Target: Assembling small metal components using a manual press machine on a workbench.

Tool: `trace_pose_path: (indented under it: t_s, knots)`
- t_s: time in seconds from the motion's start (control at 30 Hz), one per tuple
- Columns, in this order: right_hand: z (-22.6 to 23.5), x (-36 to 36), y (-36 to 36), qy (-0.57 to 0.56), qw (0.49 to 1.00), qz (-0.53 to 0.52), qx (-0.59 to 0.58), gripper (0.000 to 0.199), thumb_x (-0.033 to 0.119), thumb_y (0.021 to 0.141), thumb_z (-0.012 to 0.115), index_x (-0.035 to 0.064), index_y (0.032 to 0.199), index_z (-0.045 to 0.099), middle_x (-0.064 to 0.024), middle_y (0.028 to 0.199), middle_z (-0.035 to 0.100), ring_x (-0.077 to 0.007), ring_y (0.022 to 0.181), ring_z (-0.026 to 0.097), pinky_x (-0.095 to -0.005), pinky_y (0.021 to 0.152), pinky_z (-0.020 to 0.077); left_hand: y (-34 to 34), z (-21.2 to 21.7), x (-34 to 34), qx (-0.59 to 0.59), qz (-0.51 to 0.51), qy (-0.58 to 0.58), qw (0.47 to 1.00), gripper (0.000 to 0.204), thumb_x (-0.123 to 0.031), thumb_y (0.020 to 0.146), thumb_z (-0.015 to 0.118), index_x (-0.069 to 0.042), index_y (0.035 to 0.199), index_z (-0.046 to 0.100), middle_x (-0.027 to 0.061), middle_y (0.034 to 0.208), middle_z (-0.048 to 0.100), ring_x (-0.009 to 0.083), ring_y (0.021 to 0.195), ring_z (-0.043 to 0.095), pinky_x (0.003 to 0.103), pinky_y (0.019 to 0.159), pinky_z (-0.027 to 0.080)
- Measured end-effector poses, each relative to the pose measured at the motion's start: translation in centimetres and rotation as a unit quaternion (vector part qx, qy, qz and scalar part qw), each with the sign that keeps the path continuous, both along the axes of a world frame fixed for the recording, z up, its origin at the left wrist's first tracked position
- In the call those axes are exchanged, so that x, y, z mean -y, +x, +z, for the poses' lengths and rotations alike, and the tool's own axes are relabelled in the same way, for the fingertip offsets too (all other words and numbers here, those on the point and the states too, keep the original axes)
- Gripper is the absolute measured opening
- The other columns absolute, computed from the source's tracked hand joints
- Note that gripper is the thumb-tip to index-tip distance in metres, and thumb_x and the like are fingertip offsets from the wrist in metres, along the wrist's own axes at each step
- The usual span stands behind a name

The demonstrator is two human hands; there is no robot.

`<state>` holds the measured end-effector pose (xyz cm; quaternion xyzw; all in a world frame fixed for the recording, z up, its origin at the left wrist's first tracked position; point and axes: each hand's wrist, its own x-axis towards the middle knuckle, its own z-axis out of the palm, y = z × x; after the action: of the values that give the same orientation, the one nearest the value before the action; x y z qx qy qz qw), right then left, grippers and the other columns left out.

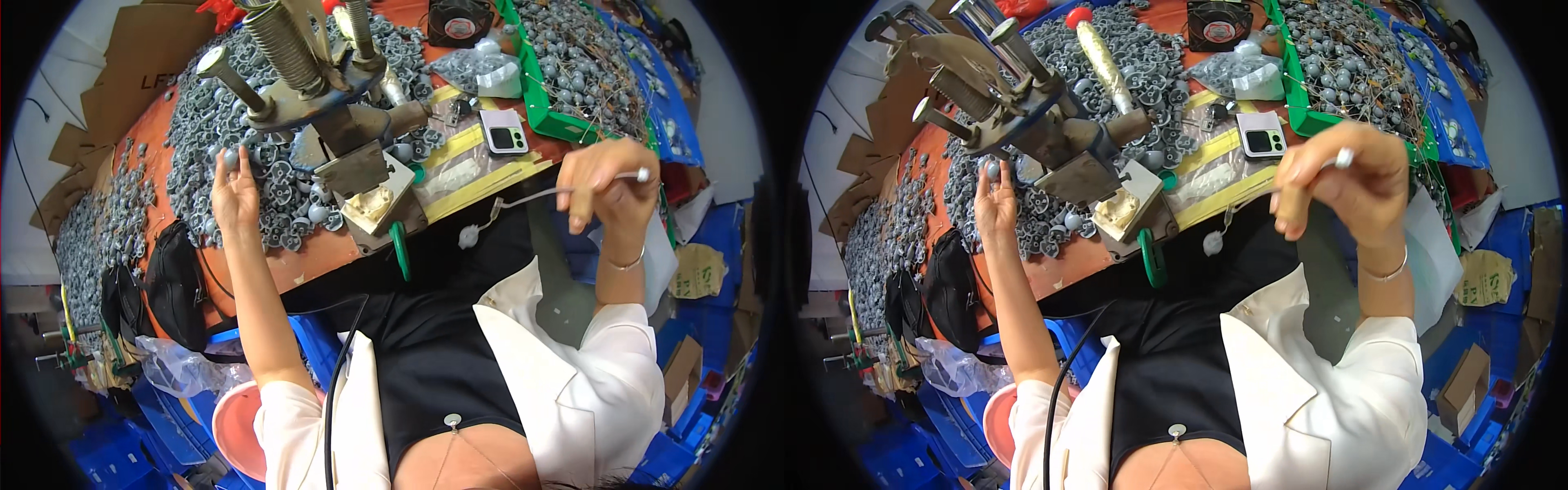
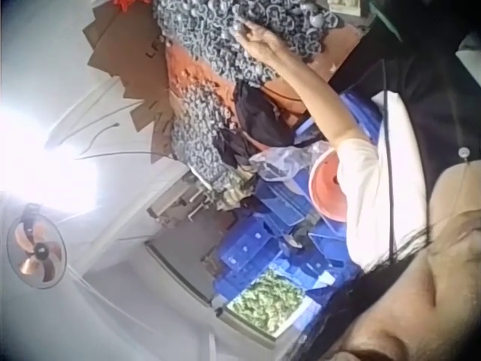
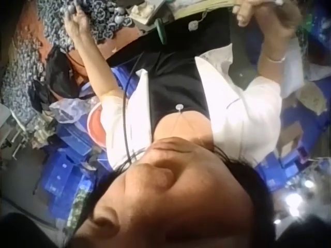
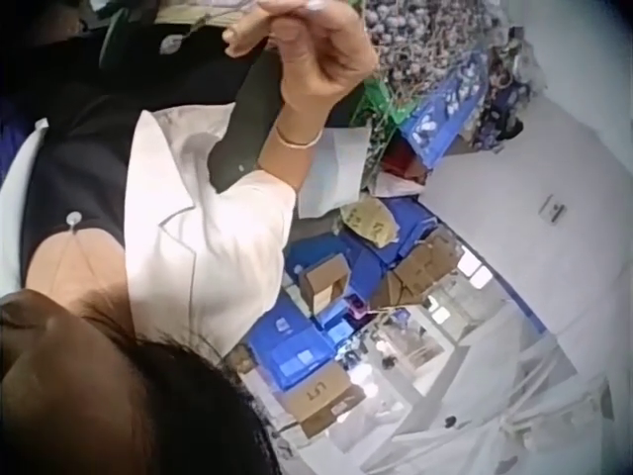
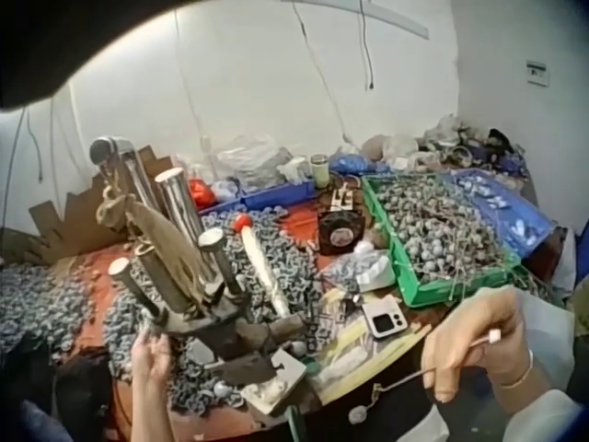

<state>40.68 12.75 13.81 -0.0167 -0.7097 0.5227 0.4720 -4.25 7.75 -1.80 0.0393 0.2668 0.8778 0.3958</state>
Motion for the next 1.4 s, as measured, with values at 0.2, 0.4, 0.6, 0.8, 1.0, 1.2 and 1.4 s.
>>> trace_pose_path:
  t_s: [0.2,0.4,0.6,0.8,1.0,1.2,1.4]
  knots:
    - [-1.3,1.7,-0.8,-0.042,0.999,0.006,0.016,0.016,0.018,0.089,0.062,0.0018,0.085,0.061,-0.0075,0.051,0.059,-0.016,0.04,0.056,-0.0275,0.049,0.0478,1.3,1.0,1.1,-0.444,0.123,-0.243,0.854,0.032,-0.001,0.088,0.06,0.005,0.118,0.052,0.0075,0.105,0.059,0.0121,0.086,0.06,0.024,0.072,0.052]
    - [-3.7,2.3,-2.2,-0.095,0.995,0.023,-0.007,0.015,0.013,0.088,0.061,-0.001,0.084,0.061,-0.0097,0.053,0.059,-0.0177,0.041,0.056,-0.0287,0.05,0.0485,3.4,1.6,4.1,-0.251,-0.02,-0.095,0.963,0.037,0.0,0.088,0.057,0.005,0.124,0.046,0.015,0.116,0.057,0.0188,0.093,0.062,0.026,0.078,0.054]
    - [-6.6,3.2,-3.4,-0.124,0.992,0.002,-0.002,0.01,0.004,0.085,0.061,-0.0063,0.085,0.061,-0.0121,0.055,0.059,-0.0193,0.045,0.057,-0.0302,0.052,0.0497,12.8,0.5,6.3,-0.23,-0.166,-0.078,0.956,0.046,0.002,0.088,0.055,-0.005,0.13,0.036,0.0174,0.114,0.057,0.0236,0.09,0.064,0.033,0.079,0.056]
    - [-7.4,3.2,-3.8,-0.115,0.993,0.003,-0.009,0.008,0.002,0.086,0.059,-0.0062,0.086,0.061,-0.0121,0.056,0.06,-0.0191,0.046,0.058,-0.0292,0.053,0.0497,14.6,-1.0,6.5,-0.344,-0.127,-0.157,0.917,0.031,0.003,0.083,0.064,0.003,0.114,0.06,0.0089,0.109,0.058,0.013,0.082,0.062,0.026,0.075,0.053]
    - [-7.8,3.6,-3.8,-0.14,0.99,-0.02,-0.021,0.006,-0.001,0.086,0.058,-0.0063,0.085,0.061,-0.0123,0.055,0.06,-0.0194,0.048,0.059,-0.0287,0.053,0.0493,17.5,-1.4,5.9,-0.588,-0.061,-0.265,0.762,0.022,0.002,0.079,0.069,0.003,0.101,0.064,0.0099,0.114,0.054,0.0122,0.086,0.058,0.023,0.07,0.047]
    - [-7.3,3.5,-4.5,-0.077,0.996,-0.027,0.029,0.01,-0.011,0.081,0.053,-0.0074,0.086,0.061,-0.015,0.061,0.061,-0.0205,0.051,0.062,-0.0252,0.046,0.0486,18.6,-2.5,4.1,-0.668,-0.036,-0.176,0.722,0.024,0.0,0.074,0.072,0.0,0.097,0.065,0.0026,0.082,0.058,0.008,0.065,0.045,0.021,0.058,0.035]
    - [-7.4,3.7,-4.8,-0.084,0.995,-0.026,0.044,0.013,-0.012,0.079,0.052,-0.0079,0.087,0.063,-0.0178,0.07,0.064,-0.0193,0.055,0.063,-0.0239,0.047,0.0499,17.7,-2.0,4.1,-0.706,-0.065,-0.176,0.683,0.017,0.0,0.076,0.069,0.0,0.092,0.066,0.0045,0.079,0.061,0.0131,0.069,0.05,0.025,0.066,0.04]
